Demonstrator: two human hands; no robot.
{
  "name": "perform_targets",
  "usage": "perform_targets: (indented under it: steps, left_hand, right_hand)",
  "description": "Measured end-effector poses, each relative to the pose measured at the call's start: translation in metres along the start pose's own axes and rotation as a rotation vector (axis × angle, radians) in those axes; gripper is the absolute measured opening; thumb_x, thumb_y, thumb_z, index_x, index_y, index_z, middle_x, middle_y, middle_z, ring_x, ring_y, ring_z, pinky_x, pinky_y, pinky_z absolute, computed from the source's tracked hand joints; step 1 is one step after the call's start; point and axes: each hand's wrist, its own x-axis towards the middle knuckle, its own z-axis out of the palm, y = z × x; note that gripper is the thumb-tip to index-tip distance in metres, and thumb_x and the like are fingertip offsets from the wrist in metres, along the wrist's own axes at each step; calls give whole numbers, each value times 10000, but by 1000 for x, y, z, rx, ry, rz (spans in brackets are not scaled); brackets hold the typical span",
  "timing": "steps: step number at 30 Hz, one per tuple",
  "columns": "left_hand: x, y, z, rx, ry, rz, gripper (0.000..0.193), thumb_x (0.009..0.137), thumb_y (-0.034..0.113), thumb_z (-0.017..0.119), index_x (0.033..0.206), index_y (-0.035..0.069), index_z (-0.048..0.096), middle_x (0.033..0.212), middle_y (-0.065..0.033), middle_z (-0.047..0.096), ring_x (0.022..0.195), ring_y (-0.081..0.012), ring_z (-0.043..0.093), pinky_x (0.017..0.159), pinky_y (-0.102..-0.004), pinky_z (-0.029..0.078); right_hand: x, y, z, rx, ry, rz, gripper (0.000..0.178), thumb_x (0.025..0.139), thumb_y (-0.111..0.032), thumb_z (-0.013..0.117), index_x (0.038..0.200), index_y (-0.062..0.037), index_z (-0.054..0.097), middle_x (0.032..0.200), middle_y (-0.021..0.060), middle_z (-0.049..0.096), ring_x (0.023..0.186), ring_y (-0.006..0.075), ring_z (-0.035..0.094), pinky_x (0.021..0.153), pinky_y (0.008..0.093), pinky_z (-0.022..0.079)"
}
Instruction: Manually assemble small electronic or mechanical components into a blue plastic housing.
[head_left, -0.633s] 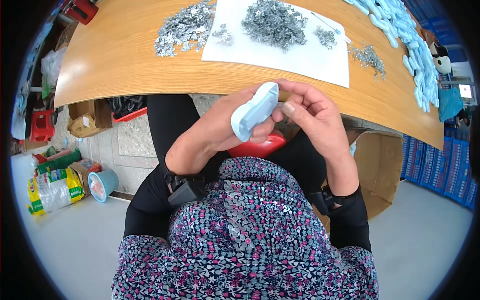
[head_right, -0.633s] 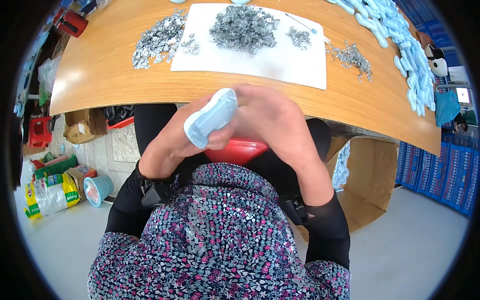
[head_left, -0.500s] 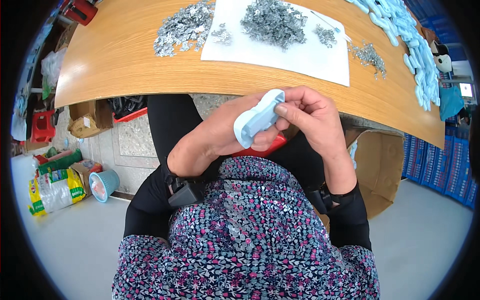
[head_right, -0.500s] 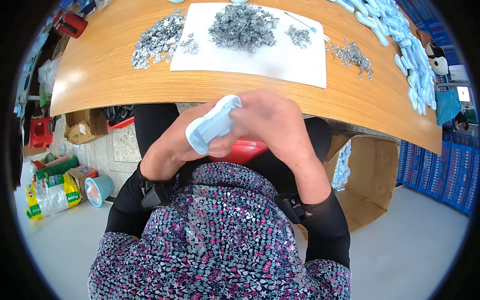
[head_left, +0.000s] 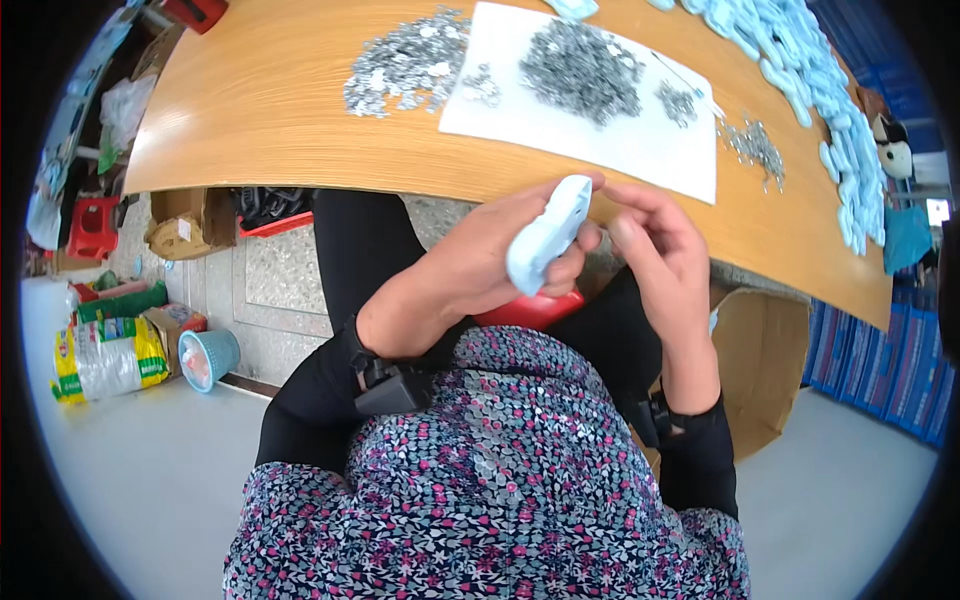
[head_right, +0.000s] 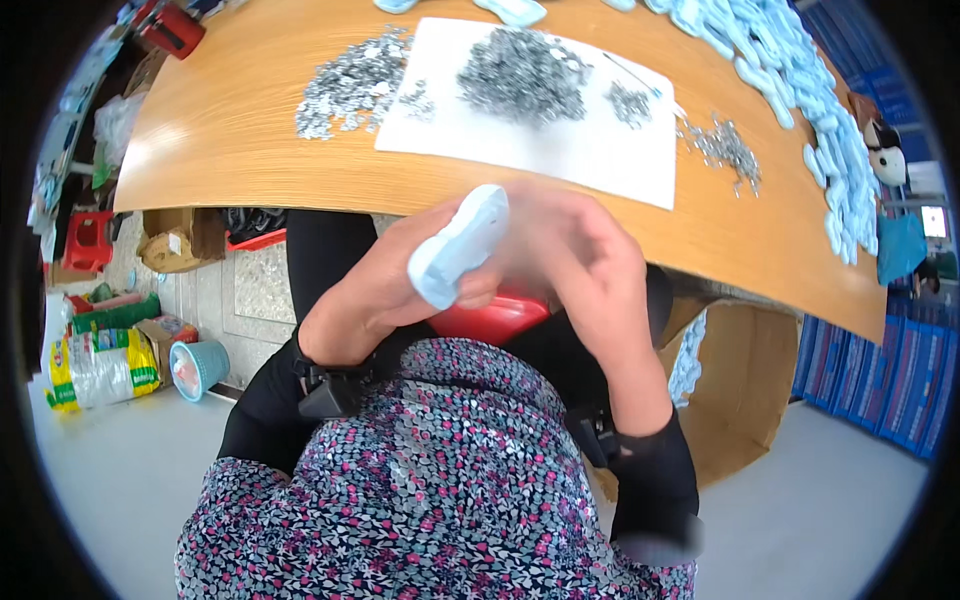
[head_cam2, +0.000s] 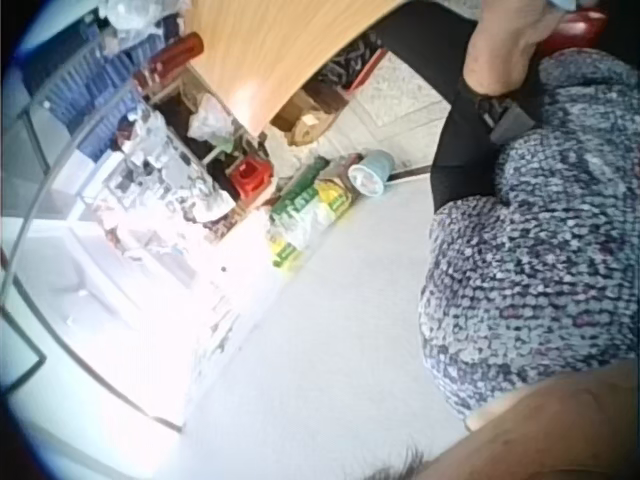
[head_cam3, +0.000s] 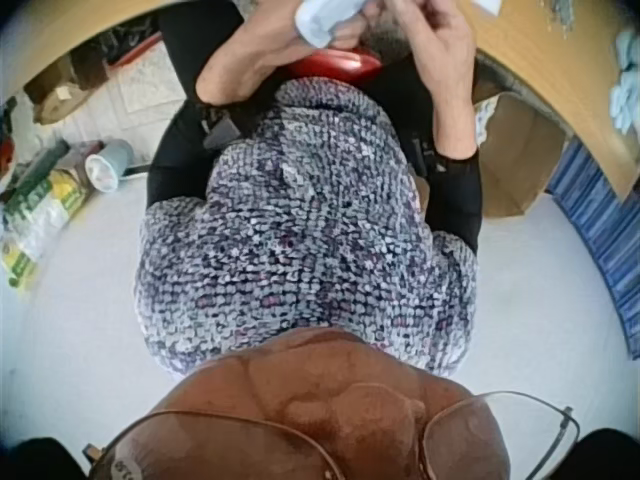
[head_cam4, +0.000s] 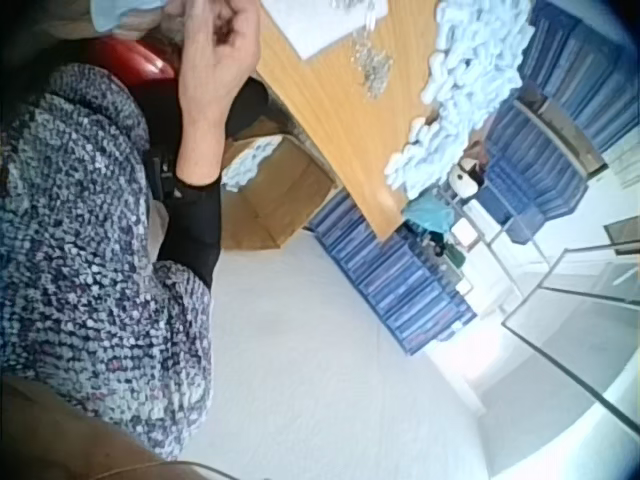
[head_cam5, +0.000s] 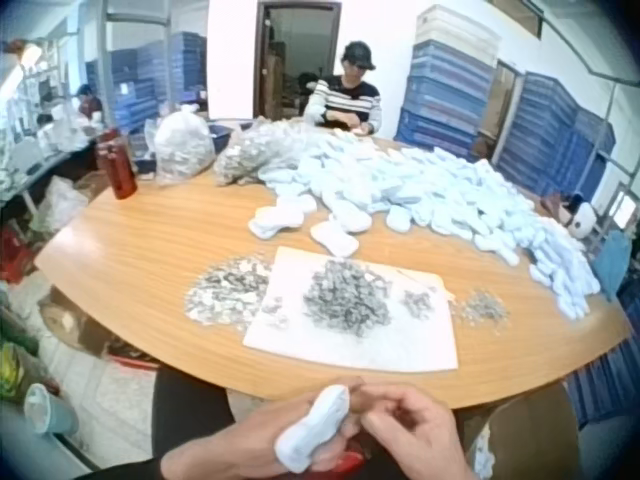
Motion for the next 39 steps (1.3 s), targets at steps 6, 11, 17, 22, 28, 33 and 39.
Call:
perform_targets:
  steps: [6, 11, 17, 22, 28, 33, 39]
  left_hand:
    - [3, 7, 27, 684, 393, 328, 561, 1010, 118, 410, 1540, -24, 295, 1258, -102, 563, 1089, -155, 558, 960, -298, 452]
    - [-11, 18, 21, 732, 345, 398, 540, 983, 93, 450, 1508, -9, 379, 1342, -91, 555, 1166, -141, 541, 993, -291, 438]
    - [-30, 65, -13, 1026, 10, 73, 493, 1069, 311, 458, 1457, 7, 455, 1300, -97, 614, 1149, -156, 591, 973, -312, 478]
    - [-41, 72, -10, 679, -18, -298, 568, 1073, 358, 356, 1558, 84, 244, 1084, -123, 649, 858, -180, 677, 724, -321, 571]
    - [-44, 57, -24, 175, 98, -134, 529, 1026, 270, 386, 1509, 60, 344, 1034, -121, 633, 856, -225, 684, 728, -333, 569]
    - [-38, 52, -25, 217, 112, -32, 530, 996, 224, 460, 1493, 63, 375, 1007, -99, 627, 818, -222, 684, 759, -327, 563]
    - [-36, 56, -16, 258, 178, 23, 561, 993, 189, 519, 1513, 79, 342, 1009, -80, 622, 844, -201, 671, 779, -331, 565]
  right_hand:
    - [-12, -12, 31, -500, 107, -332, 576, 728, -185, 875, 1180, -33, 552, 963, 79, 670, 845, 153, 640, 799, 305, 521]
    - [10, -23, 11, -76, 34, -50, 264, 879, -30, 659, 1137, 2, 611, 1014, 10, 637, 934, 88, 577, 836, 266, 472]
    - [29, -35, 21, -335, -453, -12, 287, 876, -66, 689, 1157, -19, 652, 1007, 0, 667, 939, 93, 579, 847, 282, 481]
    - [61, -39, 22, -353, -182, -116, 280, 862, -93, 730, 1127, -23, 672, 924, -17, 636, 861, 79, 568, 801, 255, 465]
    - [98, -6, 0, -1044, 131, -455, 109, 840, -81, 737, 944, -52, 719, 839, 42, 670, 732, 164, 604, 700, 304, 475]
    - [107, 9, 13, -1258, 156, -566, 75, 799, -102, 750, 859, -99, 705, 780, 34, 641, 812, 227, 607, 786, 375, 424]
    - [103, 10, 9, -1252, 159, -524, 73, 792, -123, 756, 837, -116, 698, 768, 8, 635, 791, 209, 594, 777, 375, 392]
